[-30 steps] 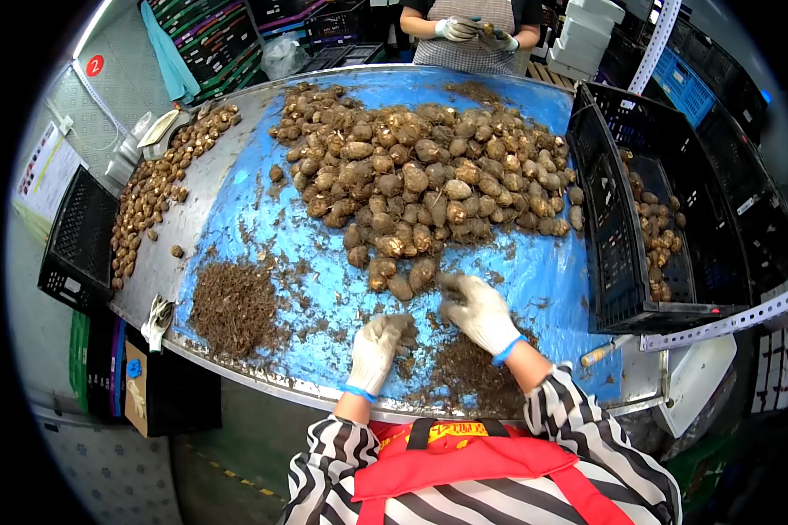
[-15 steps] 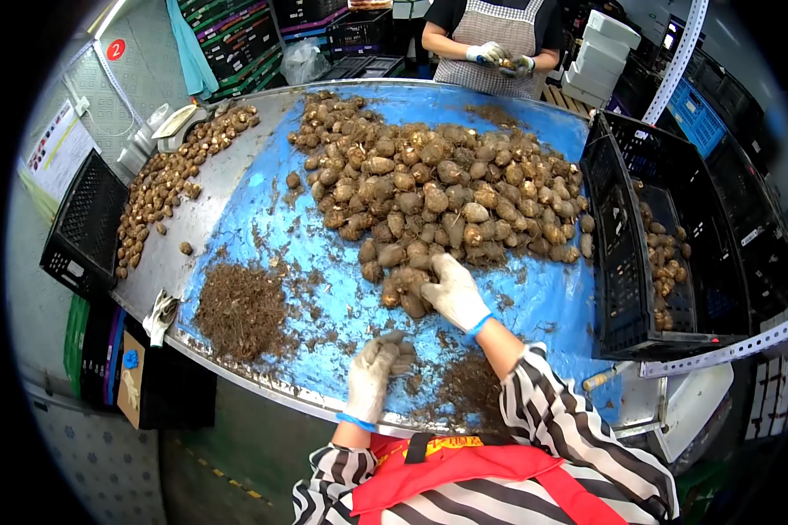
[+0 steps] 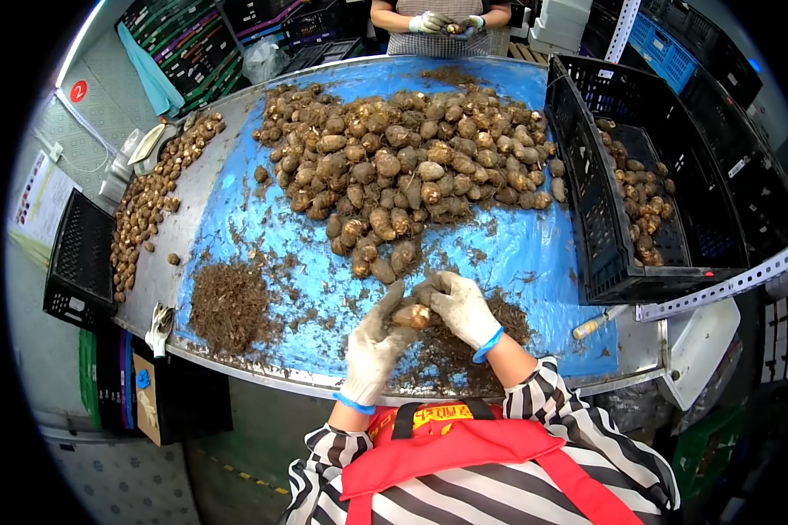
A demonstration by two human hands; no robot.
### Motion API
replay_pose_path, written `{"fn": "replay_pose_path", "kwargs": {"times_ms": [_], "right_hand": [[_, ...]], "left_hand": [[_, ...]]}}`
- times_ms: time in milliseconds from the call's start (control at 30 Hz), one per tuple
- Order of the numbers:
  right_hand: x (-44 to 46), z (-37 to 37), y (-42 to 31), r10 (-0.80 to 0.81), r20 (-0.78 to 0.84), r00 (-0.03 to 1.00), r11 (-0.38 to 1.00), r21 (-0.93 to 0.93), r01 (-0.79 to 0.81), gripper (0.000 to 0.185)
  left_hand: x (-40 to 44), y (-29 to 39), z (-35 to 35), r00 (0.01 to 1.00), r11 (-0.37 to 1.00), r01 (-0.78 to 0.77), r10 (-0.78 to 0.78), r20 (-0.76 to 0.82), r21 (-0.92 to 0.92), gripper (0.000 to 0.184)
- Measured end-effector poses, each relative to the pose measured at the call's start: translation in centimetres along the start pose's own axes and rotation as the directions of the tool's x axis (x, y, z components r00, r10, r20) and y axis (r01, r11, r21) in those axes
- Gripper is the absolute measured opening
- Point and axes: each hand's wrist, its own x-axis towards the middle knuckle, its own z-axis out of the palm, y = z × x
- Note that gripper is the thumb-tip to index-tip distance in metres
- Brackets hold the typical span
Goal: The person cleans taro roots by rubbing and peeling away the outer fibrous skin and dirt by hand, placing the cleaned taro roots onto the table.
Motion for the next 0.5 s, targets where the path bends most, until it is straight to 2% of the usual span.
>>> {"fn": "replay_pose_path", "kwargs": {"times_ms": [33,100,133,200,267,300,367,433,467,500], "right_hand": [[-0.5,-0.5,-0.5,0.014,0.014,1.000,1.000,-0.017,-0.014,0.019],[-2.1,-1.3,-1.9,0.048,0.041,0.998,0.997,-0.054,-0.046,0.022],[-3.0,-1.6,-2.1,-0.011,0.064,0.998,1.000,-0.007,0.011,0.024],[-4.7,-1.8,-3.6,0.027,0.046,0.999,0.999,0.017,-0.028,0.024],[-5.7,-1.9,-3.9,0.058,0.061,0.996,0.998,-0.004,-0.058,0.027],[-5.6,-2.3,-3.6,0.034,0.072,0.997,0.967,-0.254,-0.015,0.027],[-5.8,-3.1,-4.4,-0.023,0.140,0.990,0.830,-0.550,0.097,0.030],[-6.4,-2.8,-4.1,-0.026,0.186,0.982,0.959,-0.274,0.077,0.033],[-6.7,-2.7,-4.5,-0.033,0.207,0.978,0.990,-0.125,0.060,0.035],[-7.1,-2.5,-5.2,0.013,0.164,0.986,0.910,-0.411,0.056,0.033]], "left_hand": [[-0.1,0.0,-0.2,1.000,0.997,0.021,-0.021,0.000,-0.076,0.065],[-0.3,0.5,0.2,0.999,0.995,-0.027,0.024,-0.036,-0.098,0.067],[-0.4,0.5,0.3,0.998,0.992,-0.058,0.054,-0.033,-0.110,0.067],[-0.6,0.5,0.8,0.996,0.991,-0.086,0.084,-0.021,-0.101,0.068],[-1.2,1.6,2.0,0.998,0.998,-0.059,0.059,0.013,0.016,0.061],[-1.6,1.9,2.5,0.999,0.996,-0.049,0.047,0.028,0.075,0.058],[-2.1,1.5,2.9,0.996,0.965,-0.080,0.067,0.057,0.251,0.057],[-2.3,1.6,2.9,0.997,0.892,-0.075,0.053,0.061,0.445,0.058],[-2.3,1.0,2.4,0.931,0.586,-0.361,0.273,0.243,0.726,0.060],[-2.2,0.5,2.2,0.921,0.595,-0.383,0.304,0.243,0.707,0.061]]}}
